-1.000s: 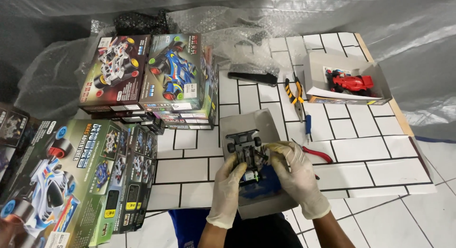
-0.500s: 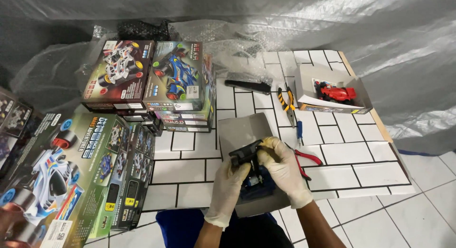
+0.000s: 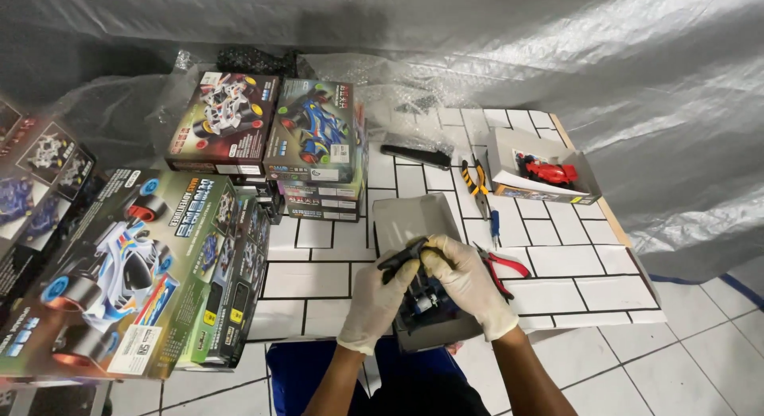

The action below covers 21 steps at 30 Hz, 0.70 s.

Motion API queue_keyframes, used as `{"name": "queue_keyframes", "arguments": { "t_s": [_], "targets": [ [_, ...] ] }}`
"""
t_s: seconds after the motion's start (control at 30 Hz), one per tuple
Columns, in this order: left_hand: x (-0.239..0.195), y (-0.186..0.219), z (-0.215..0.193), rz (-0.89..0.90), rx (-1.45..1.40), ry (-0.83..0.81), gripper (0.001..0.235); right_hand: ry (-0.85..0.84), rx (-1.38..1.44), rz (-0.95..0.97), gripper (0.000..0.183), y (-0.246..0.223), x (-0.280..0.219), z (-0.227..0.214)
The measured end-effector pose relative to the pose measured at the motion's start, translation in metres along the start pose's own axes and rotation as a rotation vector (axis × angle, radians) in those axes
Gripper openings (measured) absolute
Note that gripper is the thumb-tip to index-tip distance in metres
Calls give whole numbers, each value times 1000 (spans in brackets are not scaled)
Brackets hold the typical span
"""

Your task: The person assembles a blue toy car by attaching wheels and other components to the chassis. They use a screwdriver to tighten screws and pliers to adjust parts. The person also handles a red toy car and places the assembled blue car into a box.

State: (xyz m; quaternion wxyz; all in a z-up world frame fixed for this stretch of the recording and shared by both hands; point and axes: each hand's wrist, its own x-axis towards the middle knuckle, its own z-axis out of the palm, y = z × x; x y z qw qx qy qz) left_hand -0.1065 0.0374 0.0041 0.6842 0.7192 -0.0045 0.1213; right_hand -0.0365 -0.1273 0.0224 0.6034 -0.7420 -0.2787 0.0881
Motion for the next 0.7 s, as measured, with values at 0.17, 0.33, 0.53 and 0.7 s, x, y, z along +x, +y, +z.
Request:
{"name": "queue_keyframes", "arguments": {
  "t_s": [0.17,0.33,0.53,0.7],
  "targets": [
    [-2,16,7,-59,13,48,47,-3,-205,-19,44,6,4,-9],
    [-7,-6,12,-232,-144,148,34,-25,-269,52,86,16,9,-49],
    [5,7,0,-362,-91,224,28,102,19,107,30,7,15,-72],
    [31,4,6,-400,-64,13,33,232,174,134,20,32,29,-55]
  ]
}}
